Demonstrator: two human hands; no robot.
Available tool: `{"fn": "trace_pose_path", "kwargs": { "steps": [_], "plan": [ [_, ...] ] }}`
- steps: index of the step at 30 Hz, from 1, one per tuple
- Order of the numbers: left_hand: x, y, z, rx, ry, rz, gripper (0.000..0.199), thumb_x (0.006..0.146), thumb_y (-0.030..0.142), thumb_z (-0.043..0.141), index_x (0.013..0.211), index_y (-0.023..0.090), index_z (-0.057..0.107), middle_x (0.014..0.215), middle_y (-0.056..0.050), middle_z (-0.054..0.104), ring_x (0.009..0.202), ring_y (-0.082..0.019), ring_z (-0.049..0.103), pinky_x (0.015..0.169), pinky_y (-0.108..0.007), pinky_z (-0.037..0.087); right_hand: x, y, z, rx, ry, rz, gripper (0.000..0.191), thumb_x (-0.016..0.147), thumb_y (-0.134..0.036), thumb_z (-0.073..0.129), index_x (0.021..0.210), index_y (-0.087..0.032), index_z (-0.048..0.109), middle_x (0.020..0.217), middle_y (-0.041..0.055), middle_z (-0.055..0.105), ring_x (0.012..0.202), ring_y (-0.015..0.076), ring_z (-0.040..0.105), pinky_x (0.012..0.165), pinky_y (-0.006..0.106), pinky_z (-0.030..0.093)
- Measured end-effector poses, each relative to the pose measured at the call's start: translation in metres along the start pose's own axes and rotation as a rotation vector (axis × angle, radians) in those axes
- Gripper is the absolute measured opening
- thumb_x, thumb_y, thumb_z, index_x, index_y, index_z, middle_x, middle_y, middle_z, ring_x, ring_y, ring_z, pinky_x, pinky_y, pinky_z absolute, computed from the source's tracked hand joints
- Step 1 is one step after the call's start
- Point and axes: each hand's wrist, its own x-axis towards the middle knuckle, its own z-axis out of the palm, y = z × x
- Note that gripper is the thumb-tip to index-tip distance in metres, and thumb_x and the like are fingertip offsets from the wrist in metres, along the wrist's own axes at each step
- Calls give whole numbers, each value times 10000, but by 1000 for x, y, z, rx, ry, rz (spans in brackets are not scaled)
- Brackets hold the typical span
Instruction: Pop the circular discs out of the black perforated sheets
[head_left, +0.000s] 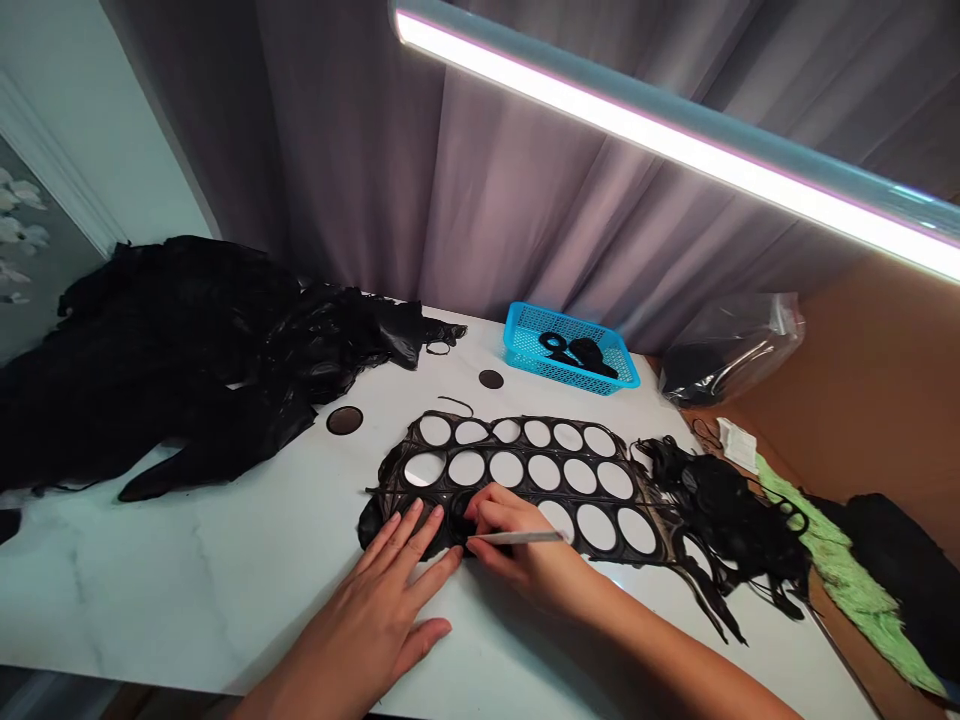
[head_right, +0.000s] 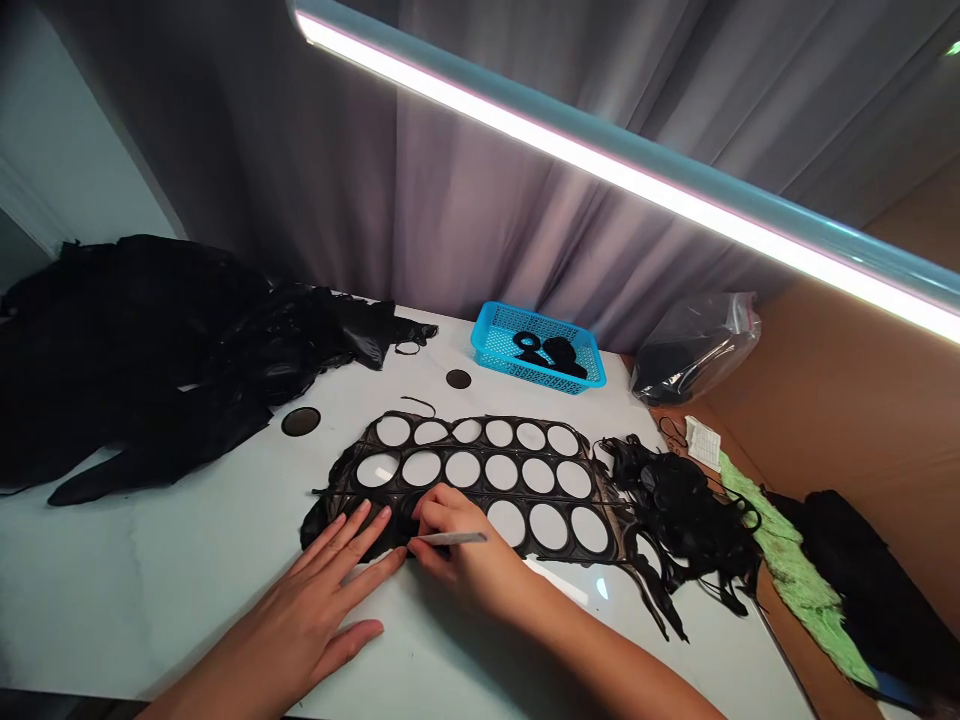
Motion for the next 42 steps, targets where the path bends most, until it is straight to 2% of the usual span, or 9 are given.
{"fn": "trace_pose_path", "kwargs": {
  "steps": [3,5,9,11,14,18,22,27,42],
  "plan": [
    [0,0,-1,10,4,1,499,938,410,585,1408,258,511,1563,-138,367,1389,-362,407,1051,-497,466,-2,3,10,-242,6,-103,145,903,-91,544,821,-209,530,1016,76,620,896,205,577,787,320,489],
    [-1,0,-1,2,14,-4,493,945,411,579,1411,269,507,1572,-129,355,1395,-361,397,1058,-499,458,2,9,2,-337,52,-106,137,923,-99,496,862,-212,542,1002,83,631,906,219,576,798,331,482],
    [1,0,-3,19,3,-7,505,943,414,586,1423,291,492,1557,-112,388,1391,-363,402,1050,-498,469,26,29,-50,-370,407,123,162,954,-206,419,851,-210,544,835,59,620,750,207,555,692,317,441],
    [1,1,-5,48,5,8,509,933,436,596,1411,285,505,1542,-125,411,1374,-370,426,1015,-490,502,38,32,-69,-325,510,189,146,946,-236,445,840,-211,542,821,51,636,708,193,553,673,306,424],
    [-4,4,-5,92,71,29,502,933,405,595,1406,259,511,1524,-117,442,1357,-342,463,997,-453,525,51,19,-62,-174,383,140,83,922,-215,499,875,-215,567,827,30,665,684,168,571,649,275,420],
    [-19,5,-5,166,234,-116,454,944,343,560,1363,168,550,1411,-116,568,1278,-288,554,1003,-405,527,53,-9,-12,-67,89,24,112,873,-109,524,876,-205,581,815,23,642,731,159,583,648,249,422],
    [-29,4,-8,172,213,-176,425,945,341,553,1328,158,578,1329,-110,629,1225,-280,591,961,-399,550,46,-21,14,56,-70,-9,141,861,-67,539,825,-203,545,841,17,605,734,144,561,657,243,426],
    [-31,3,-13,204,195,-123,397,954,292,540,1331,174,578,1351,-77,622,1254,-262,569,986,-398,528,40,-20,13,221,-107,-32,218,884,-105,576,718,-200,470,998,38,582,843,146,567,737,257,447],
    [-33,2,-12,201,202,-77,382,948,229,536,1321,173,590,1297,-67,655,1281,-273,538,1048,-427,467,40,-21,17,209,-96,-50,230,883,-88,598,721,-197,476,979,22,545,898,145,545,789,259,453]
  ]
}}
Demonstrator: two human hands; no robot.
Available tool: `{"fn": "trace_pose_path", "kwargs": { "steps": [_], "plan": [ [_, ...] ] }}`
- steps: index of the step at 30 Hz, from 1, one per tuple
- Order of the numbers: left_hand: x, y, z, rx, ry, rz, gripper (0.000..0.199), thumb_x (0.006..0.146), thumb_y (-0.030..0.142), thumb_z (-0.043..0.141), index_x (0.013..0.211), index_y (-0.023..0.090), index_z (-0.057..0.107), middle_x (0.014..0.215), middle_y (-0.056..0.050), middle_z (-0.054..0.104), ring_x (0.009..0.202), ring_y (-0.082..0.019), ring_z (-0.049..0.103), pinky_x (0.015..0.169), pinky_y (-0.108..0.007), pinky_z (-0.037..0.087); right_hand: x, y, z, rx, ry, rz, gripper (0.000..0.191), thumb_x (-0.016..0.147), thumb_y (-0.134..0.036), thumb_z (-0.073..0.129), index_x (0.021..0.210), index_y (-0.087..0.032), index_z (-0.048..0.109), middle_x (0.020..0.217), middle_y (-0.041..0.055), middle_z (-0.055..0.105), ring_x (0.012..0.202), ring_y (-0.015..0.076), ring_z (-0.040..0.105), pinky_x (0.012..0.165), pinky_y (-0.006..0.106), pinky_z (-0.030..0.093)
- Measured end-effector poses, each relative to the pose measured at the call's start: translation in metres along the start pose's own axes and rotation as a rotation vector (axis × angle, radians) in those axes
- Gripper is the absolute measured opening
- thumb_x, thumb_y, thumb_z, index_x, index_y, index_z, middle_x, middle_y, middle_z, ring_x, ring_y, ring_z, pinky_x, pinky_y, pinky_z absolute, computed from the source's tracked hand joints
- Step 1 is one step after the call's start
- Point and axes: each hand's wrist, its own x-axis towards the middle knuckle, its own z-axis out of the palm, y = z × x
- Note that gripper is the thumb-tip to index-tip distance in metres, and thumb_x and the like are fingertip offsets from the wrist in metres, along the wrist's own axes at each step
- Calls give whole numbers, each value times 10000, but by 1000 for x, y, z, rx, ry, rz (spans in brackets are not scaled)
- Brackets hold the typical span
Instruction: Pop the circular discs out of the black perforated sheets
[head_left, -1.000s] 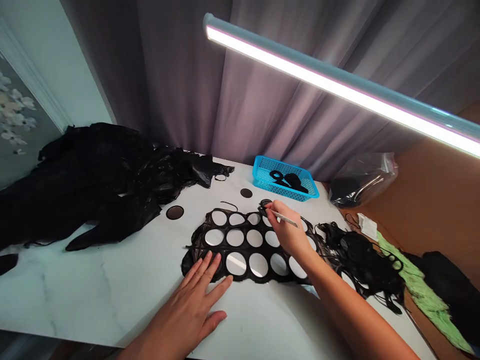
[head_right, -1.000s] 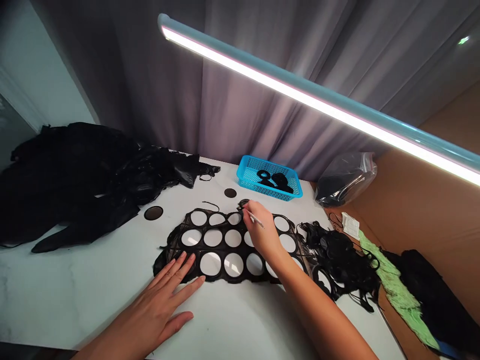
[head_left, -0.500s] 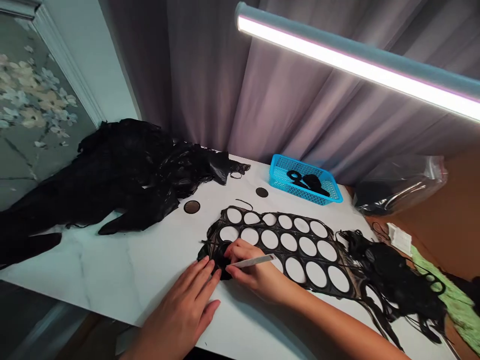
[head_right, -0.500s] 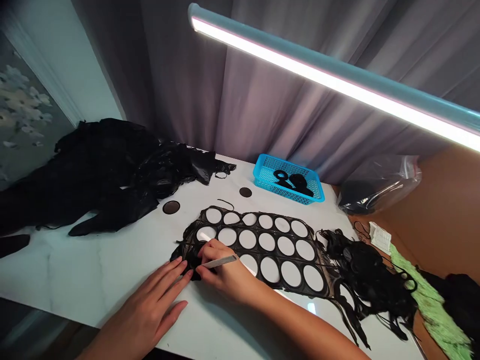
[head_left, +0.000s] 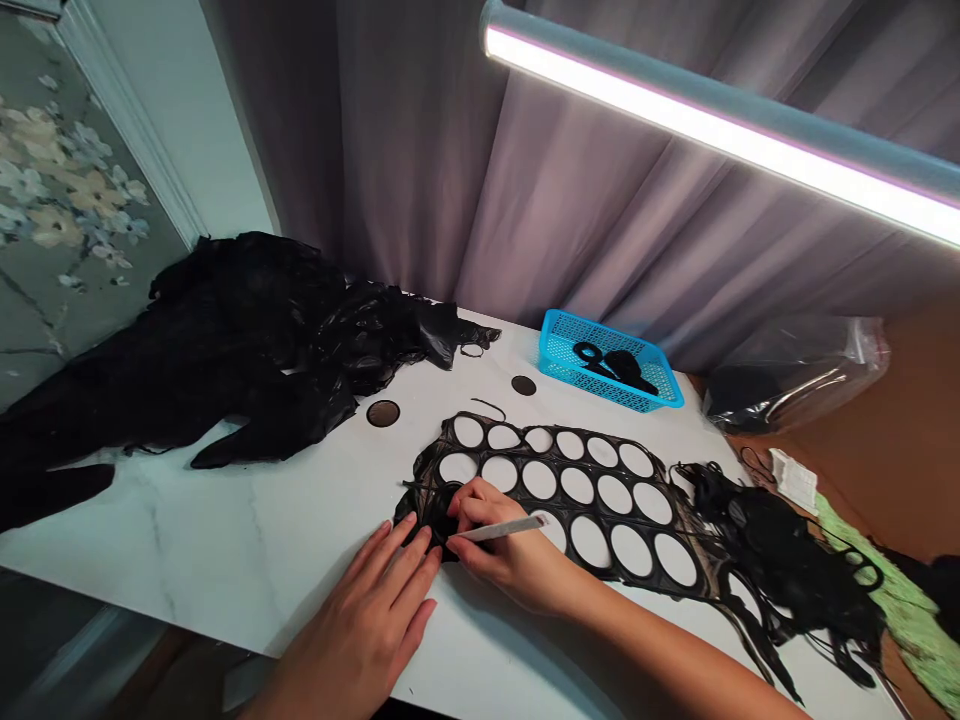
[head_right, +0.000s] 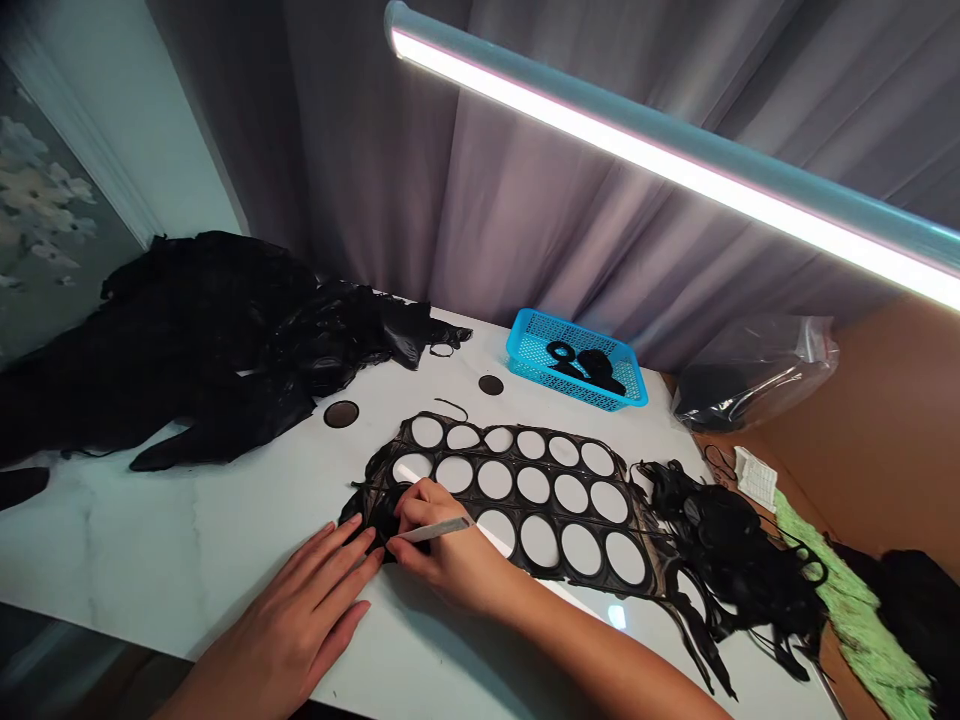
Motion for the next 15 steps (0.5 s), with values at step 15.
{"fn": "trace_pose_path", "kwargs": {
  "steps": [15],
  "plan": [
    [6,-7,4,-43,-3,34,319,949,201,488,1232,151,625,1322,-106,633,1251,-236,582,989,-339,545,12,24,-23,-315,397,63,141,918,-164,437,880,-197,568,843,44,629,724,177,527,662,292,438]
  ]
}}
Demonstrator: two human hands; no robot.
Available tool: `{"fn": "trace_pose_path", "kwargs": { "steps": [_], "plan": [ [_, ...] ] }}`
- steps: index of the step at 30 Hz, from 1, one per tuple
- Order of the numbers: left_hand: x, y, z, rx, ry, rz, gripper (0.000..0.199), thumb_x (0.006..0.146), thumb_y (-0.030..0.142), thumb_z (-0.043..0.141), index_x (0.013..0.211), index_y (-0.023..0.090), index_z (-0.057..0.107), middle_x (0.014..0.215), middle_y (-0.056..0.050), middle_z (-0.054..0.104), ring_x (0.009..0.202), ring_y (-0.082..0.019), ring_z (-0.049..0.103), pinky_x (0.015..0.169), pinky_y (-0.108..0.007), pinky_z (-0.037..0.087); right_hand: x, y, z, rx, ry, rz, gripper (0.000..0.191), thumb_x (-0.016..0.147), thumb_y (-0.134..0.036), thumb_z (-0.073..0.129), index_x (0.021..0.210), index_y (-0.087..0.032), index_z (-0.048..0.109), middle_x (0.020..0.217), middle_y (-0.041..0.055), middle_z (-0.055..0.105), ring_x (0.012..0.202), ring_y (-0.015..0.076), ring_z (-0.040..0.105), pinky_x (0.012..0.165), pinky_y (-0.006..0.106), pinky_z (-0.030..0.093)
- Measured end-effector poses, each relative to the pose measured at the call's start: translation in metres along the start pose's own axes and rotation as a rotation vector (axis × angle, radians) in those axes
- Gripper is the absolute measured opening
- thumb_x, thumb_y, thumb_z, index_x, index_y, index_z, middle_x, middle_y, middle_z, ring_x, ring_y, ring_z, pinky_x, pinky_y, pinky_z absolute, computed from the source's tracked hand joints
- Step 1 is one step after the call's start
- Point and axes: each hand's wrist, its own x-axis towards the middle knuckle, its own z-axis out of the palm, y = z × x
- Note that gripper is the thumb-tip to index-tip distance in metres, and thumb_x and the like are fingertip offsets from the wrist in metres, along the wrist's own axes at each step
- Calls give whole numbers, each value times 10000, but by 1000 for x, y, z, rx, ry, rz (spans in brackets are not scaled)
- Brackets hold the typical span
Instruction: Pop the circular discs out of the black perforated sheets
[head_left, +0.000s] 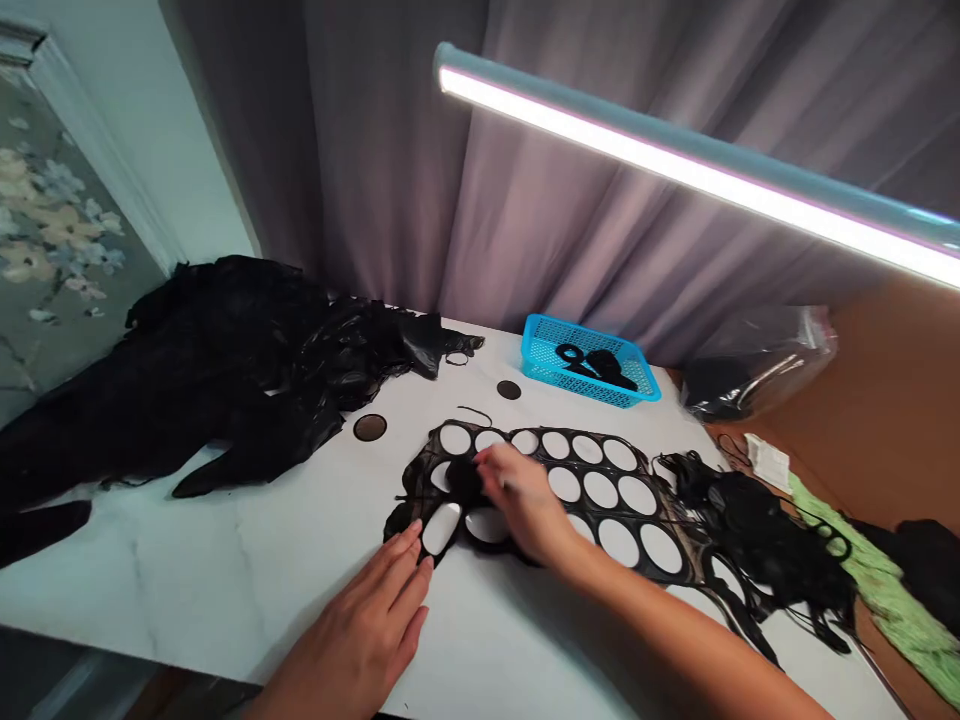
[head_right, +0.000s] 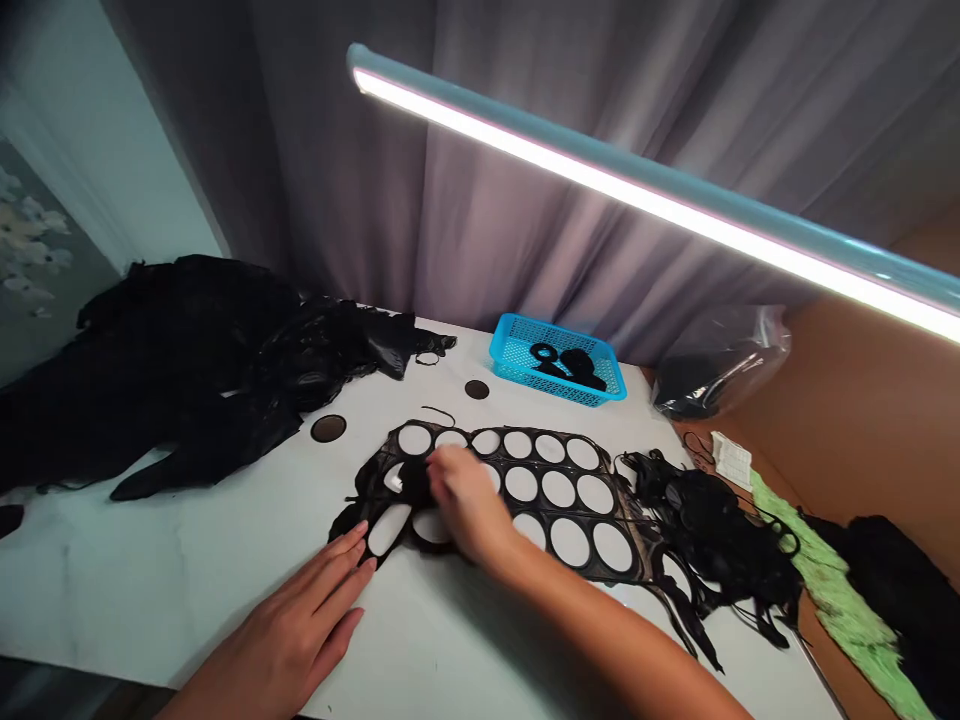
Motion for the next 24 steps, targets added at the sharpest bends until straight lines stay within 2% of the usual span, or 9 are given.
{"fn": "trace_pose_path", "kwargs": {
  "steps": [3,7,9,11,12,14,17,20,24],
  "plan": [
    [2,-8,-3,6,16,65,304,939,245,525,1214,186,641,1237,-71,689,1174,-226,640,935,-314,576,13,39,-66,124,230,245,195,916,-356,499,828,-205,584,824,33,660,707,174,541,641,281,417],
    [9,-33,-8,-144,-1,77,242,931,337,557,1130,273,680,1166,-17,723,1007,-190,717,862,-234,587,-32,94,-163,52,503,389,282,854,-466,576,739,-209,580,814,43,678,760,198,585,693,298,420],
    [21,-54,-8,-296,-50,-43,216,960,351,501,1044,303,695,1035,18,746,894,-160,734,795,-193,585,-68,116,-199,-63,581,467,314,824,-486,582,657,-224,531,712,32,652,734,211,593,677,305,410],
    [44,-79,-5,-396,-99,-228,244,962,400,483,1018,285,690,927,15,737,775,-160,726,662,-188,583,-100,131,-222,-168,583,532,333,796,-490,579,598,-238,490,663,34,646,701,224,598,667,320,413],
    [58,-90,-2,-406,-100,-298,269,949,435,484,1013,266,684,903,6,729,706,-160,713,584,-192,568,-112,137,-229,-223,584,544,335,783,-491,576,579,-242,479,666,41,651,691,230,597,669,330,417],
    [90,-108,6,-361,-108,-370,287,924,462,501,956,235,674,840,8,709,700,-175,700,585,-219,559,-128,142,-236,-333,620,530,328,772,-487,565,568,-246,479,719,60,659,715,241,590,702,353,422],
    [132,-115,20,-239,-115,-385,327,924,487,467,796,221,606,698,54,640,628,-172,642,532,-237,492,-133,136,-230,-409,731,465,302,812,-456,544,607,-238,500,756,60,622,771,241,566,747,360,416],
    [155,-104,33,-196,-100,-369,346,938,465,393,713,225,499,564,88,532,513,-140,534,450,-209,368,-125,122,-214,-208,706,445,271,863,-432,560,691,-227,522,682,8,570,663,188,529,651,309,406],
    [161,-97,39,-201,-125,-339,308,953,386,343,714,223,449,538,96,511,446,-104,474,412,-182,294,-110,108,-191,180,505,495,281,847,-426,643,721,-219,501,592,-50,513,536,132,492,533,255,367]
  ]
}}
